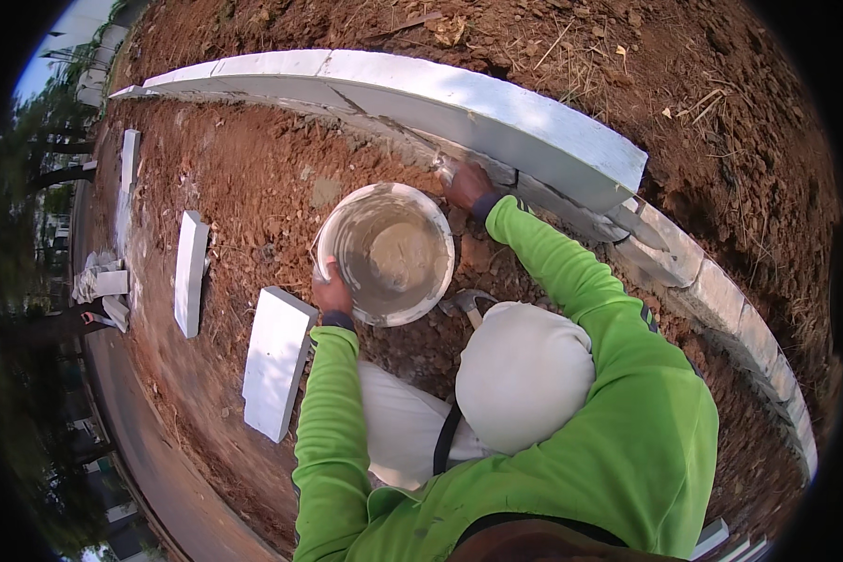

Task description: The person applies mortar to stone blocks using a trowel and positions them into a curved curb wall, tapping them into place with a hammer and smoothing the mortar joints.

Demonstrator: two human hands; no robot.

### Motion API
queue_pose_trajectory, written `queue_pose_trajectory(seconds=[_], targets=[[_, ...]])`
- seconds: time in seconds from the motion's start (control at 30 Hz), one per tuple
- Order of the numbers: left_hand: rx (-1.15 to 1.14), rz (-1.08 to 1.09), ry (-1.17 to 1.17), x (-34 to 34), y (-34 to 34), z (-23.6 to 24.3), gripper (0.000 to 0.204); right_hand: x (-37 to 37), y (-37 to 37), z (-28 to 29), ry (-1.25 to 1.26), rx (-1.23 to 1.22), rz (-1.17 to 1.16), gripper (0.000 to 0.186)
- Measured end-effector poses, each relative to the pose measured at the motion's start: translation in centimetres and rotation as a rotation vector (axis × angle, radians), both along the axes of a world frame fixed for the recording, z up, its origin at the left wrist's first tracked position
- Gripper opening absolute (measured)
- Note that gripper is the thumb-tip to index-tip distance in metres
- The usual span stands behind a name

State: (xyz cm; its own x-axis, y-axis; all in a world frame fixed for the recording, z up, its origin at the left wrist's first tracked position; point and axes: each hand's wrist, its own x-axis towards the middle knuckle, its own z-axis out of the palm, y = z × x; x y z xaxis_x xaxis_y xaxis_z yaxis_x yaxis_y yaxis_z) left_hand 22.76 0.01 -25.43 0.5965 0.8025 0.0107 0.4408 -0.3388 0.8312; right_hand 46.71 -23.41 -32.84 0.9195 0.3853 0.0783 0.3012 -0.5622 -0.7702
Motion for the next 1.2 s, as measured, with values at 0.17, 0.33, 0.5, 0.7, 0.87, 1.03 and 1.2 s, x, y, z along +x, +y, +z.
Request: queue_pose_trajectory(seconds=[0.17,0.33,0.5,0.7,0.87,1.03,1.2], targets=[[0.037,-0.063,-0.027,1.3,1.2,-1.1,0.054,4.6,2.6,-0.7,0.045,-0.179,0.067,0.022],[0.053,-0.041,0.072,-1.4,3.9,-2.5,0.063,0.5,0.5,1.1,0.055,-0.077,0.016,0.031],[0.073,0.071,0.263,-0.4,1.7,-0.9,0.069,-4.6,-11.8,4.6,-0.028,-0.09,0.077,0.042],[-0.243,-0.241,-0.129,1.6,1.7,-1.2,0.054,-7.5,-22.8,2.7,-0.04,-0.442,0.008,0.05],[-0.349,-0.281,-0.175,1.0,3.3,-2.2,0.048,-13.8,-28.1,5.0,0.036,-0.439,-0.19,0.045],[-0.591,-0.269,-0.183,1.3,3.1,-1.3,0.047,-25.4,-36.2,6.5,0.007,-0.218,-0.196,0.048],[-1.05,-0.351,-0.214,1.9,2.9,-0.1,0.048,-30.4,-39.4,8.8,0.209,-0.308,-0.421,0.049]])
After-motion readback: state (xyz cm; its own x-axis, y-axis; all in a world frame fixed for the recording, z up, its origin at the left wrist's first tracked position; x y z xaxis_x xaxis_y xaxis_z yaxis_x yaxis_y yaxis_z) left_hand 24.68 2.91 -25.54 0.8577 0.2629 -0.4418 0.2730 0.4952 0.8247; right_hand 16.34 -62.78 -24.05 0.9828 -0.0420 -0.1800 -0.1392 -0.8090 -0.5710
